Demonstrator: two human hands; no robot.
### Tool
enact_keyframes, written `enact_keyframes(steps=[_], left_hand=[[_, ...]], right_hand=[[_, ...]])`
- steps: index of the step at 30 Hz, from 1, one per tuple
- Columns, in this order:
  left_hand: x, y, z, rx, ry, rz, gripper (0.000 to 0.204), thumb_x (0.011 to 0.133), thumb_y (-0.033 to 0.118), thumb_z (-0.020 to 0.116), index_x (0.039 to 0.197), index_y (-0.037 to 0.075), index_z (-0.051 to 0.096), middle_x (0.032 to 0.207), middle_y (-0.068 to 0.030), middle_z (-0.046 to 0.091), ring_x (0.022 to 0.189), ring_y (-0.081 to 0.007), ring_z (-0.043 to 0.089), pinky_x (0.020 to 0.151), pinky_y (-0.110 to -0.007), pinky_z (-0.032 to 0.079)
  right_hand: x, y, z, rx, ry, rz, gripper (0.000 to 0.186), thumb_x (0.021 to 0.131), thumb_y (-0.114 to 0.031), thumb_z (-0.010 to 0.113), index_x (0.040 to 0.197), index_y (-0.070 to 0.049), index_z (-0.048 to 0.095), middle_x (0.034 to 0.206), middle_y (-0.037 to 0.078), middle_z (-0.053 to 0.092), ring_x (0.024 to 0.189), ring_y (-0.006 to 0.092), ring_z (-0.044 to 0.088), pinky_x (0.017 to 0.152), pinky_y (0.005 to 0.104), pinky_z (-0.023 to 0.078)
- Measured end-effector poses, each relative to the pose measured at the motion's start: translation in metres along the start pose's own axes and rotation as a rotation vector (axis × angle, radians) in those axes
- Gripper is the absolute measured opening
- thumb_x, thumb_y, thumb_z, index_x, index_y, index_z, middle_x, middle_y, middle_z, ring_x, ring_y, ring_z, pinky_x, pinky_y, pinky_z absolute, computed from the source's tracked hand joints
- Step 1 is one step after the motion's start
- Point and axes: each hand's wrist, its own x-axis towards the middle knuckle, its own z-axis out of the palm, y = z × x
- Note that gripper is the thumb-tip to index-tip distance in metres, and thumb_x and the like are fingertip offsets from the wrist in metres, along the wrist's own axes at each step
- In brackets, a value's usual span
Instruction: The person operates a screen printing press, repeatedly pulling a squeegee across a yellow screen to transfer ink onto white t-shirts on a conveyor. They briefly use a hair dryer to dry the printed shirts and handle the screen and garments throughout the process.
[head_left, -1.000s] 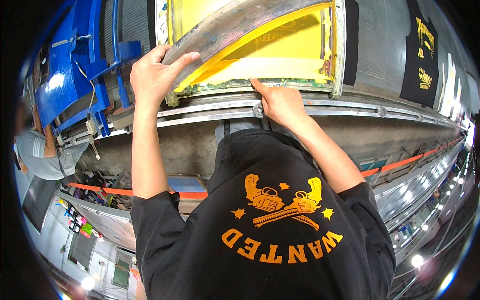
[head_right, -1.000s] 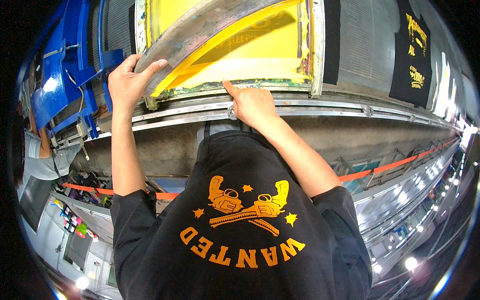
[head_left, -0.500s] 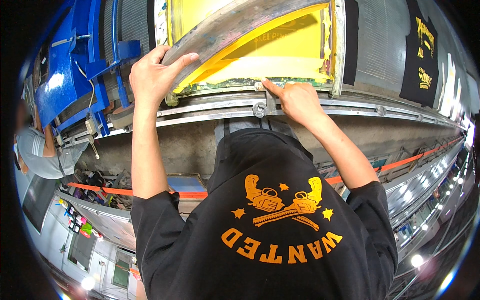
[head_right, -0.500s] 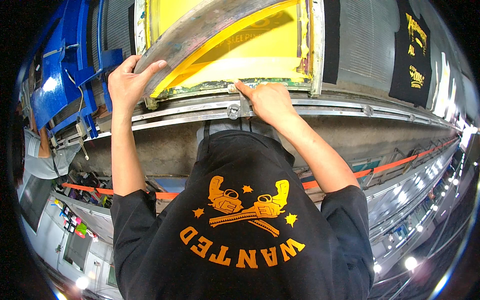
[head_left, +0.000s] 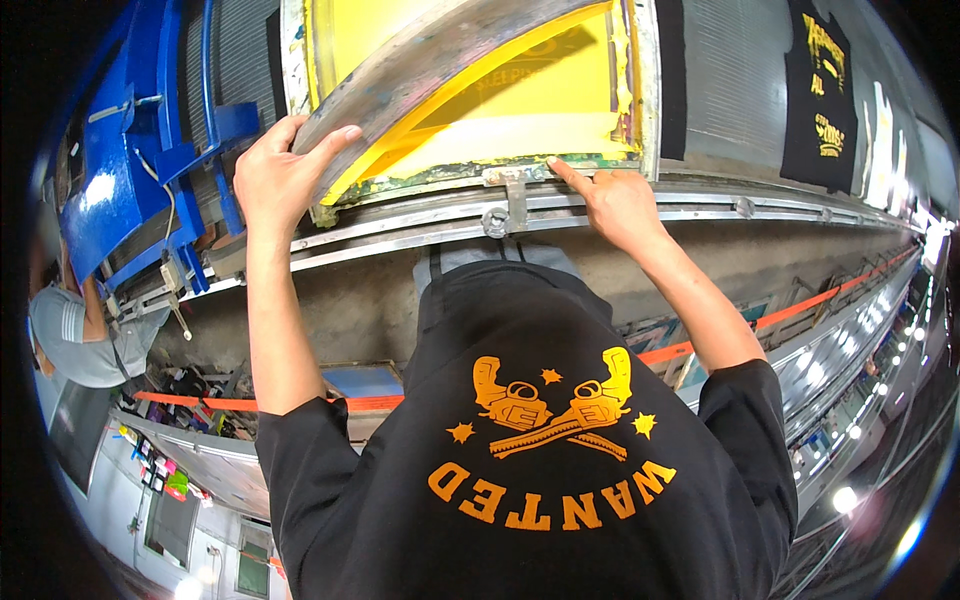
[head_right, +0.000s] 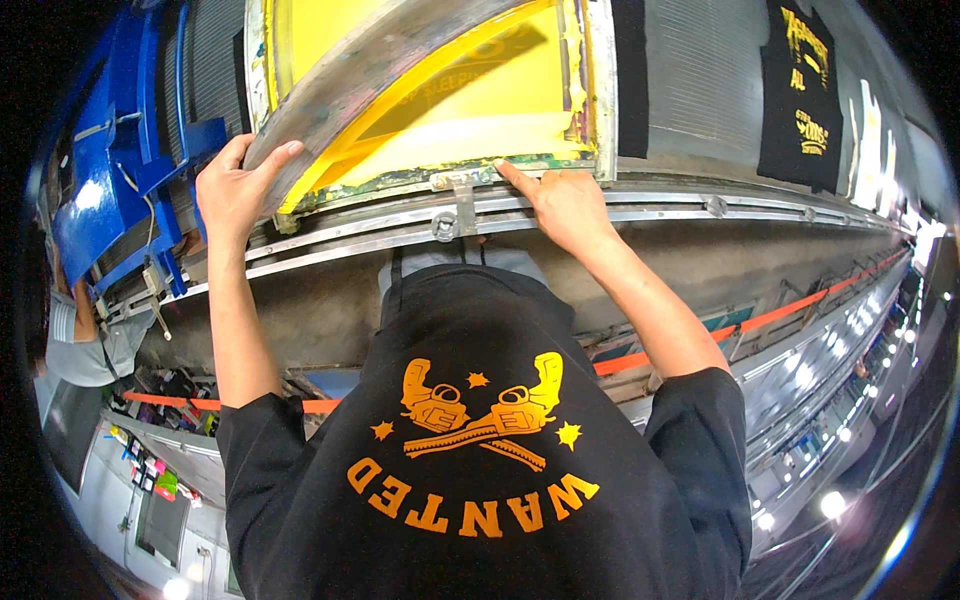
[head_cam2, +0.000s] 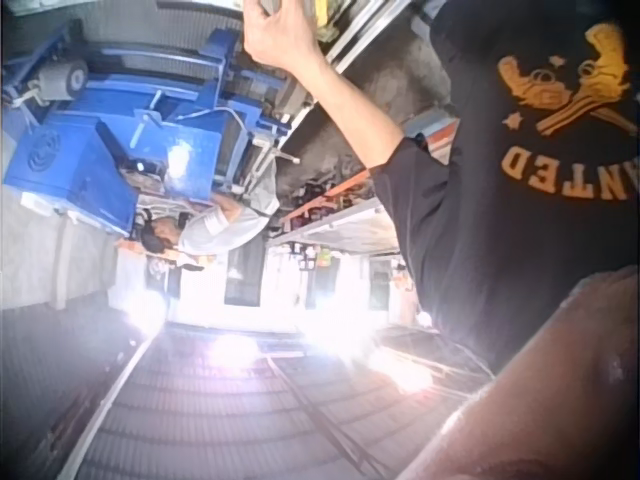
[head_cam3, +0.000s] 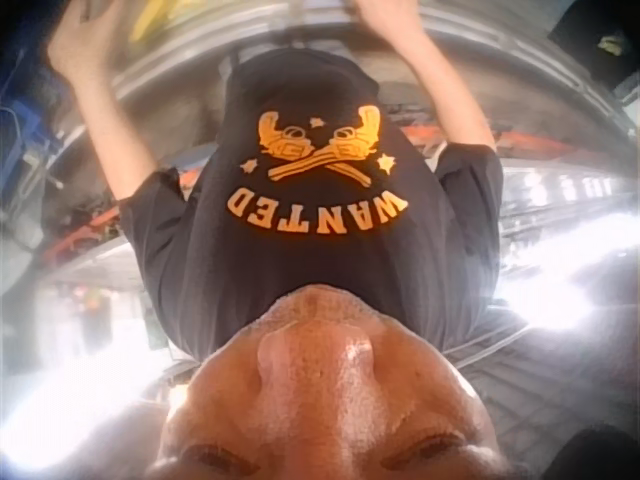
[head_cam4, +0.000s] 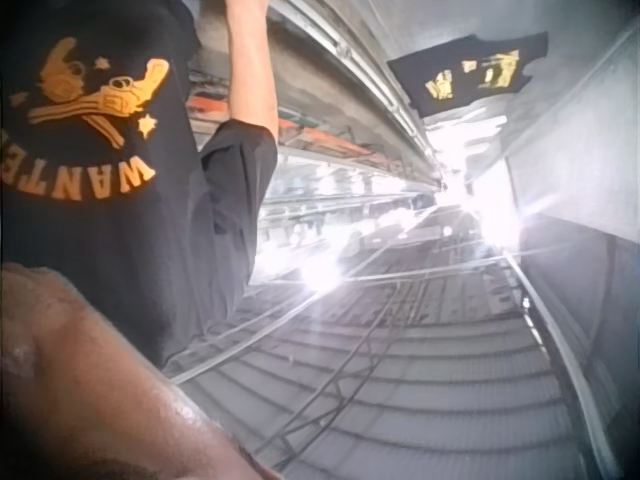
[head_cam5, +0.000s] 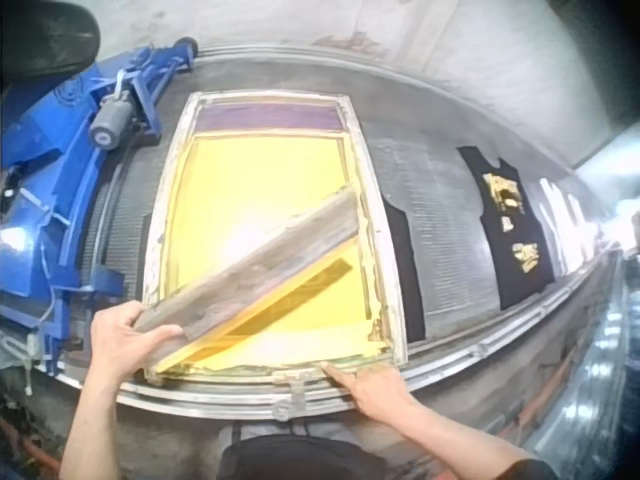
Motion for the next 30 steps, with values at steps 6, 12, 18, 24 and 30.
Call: enact_keyframes(steps=[6, 12, 18, 24, 30], left_hand=[[-0.003, -0.008, 0.0, -0.006, -0.002, 0.008, 0.045, 0.075, 0.046, 0.089, 0.097, 0.007, 0.08, 0.08, -0.0074, 0.076, 0.068, -0.0135, 0.069, 0.067, -0.029, 0.053], [-0.002, -0.01, 0.001, 0.026, -0.009, 0.004, 0.047, 0.075, 0.049, 0.089, 0.097, 0.009, 0.08, 0.081, -0.0079, 0.077, 0.07, -0.0162, 0.071, 0.068, -0.031, 0.054], [-0.003, -0.008, 0.003, 0.019, 0.005, 0.023, 0.048, 0.075, 0.05, 0.088, 0.098, 0.009, 0.08, 0.083, -0.0086, 0.077, 0.072, -0.0182, 0.073, 0.069, -0.032, 0.054], [-0.005, -0.007, -0.001, 0.024, -0.001, 0.026, 0.048, 0.075, 0.049, 0.088, 0.098, 0.008, 0.08, 0.085, -0.008, 0.078, 0.073, -0.0174, 0.072, 0.07, -0.031, 0.054], [-0.006, -0.005, -0.002, 0.017, 0.025, 0.037, 0.047, 0.076, 0.047, 0.089, 0.099, 0.007, 0.079, 0.086, -0.0086, 0.078, 0.074, -0.0164, 0.072, 0.07, -0.031, 0.054]], right_hand=[[-0.022, 0.006, 0.001, -0.091, -0.051, 0.08, 0.066, 0.087, -0.01, 0.061, 0.15, -0.027, 0.054, 0.07, 0.006, 0.064, 0.065, 0.0241, 0.067, 0.061, 0.0404, 0.052], [-0.025, -0.008, 0.006, -0.188, -0.051, 0.11, 0.057, 0.088, -0.013, 0.058, 0.145, -0.007, 0.056, 0.07, 0.005, 0.066, 0.065, 0.0235, 0.067, 0.061, 0.0393, 0.051], [-0.01, -0.037, 0.018, -0.143, -0.054, 0.074, 0.056, 0.084, -0.012, 0.058, 0.135, 0.012, 0.057, 0.071, 0.007, 0.068, 0.064, 0.0229, 0.068, 0.061, 0.0379, 0.052], [-0.03, 0.006, 0.008, 0.528, 0.137, 0.276, 0.045, 0.1, -0.015, 0.053, 0.144, -0.01, 0.058, 0.097, 0.012, 0.077, 0.084, 0.0337, 0.074, 0.076, 0.0445, 0.057], [-0.063, 0.035, 0.061, 1.123, 0.049, 0.734, 0.056, 0.1, -0.01, 0.054, 0.152, -0.032, 0.051, 0.135, 0.008, 0.069, 0.107, 0.0188, 0.07, 0.093, 0.031, 0.051]])
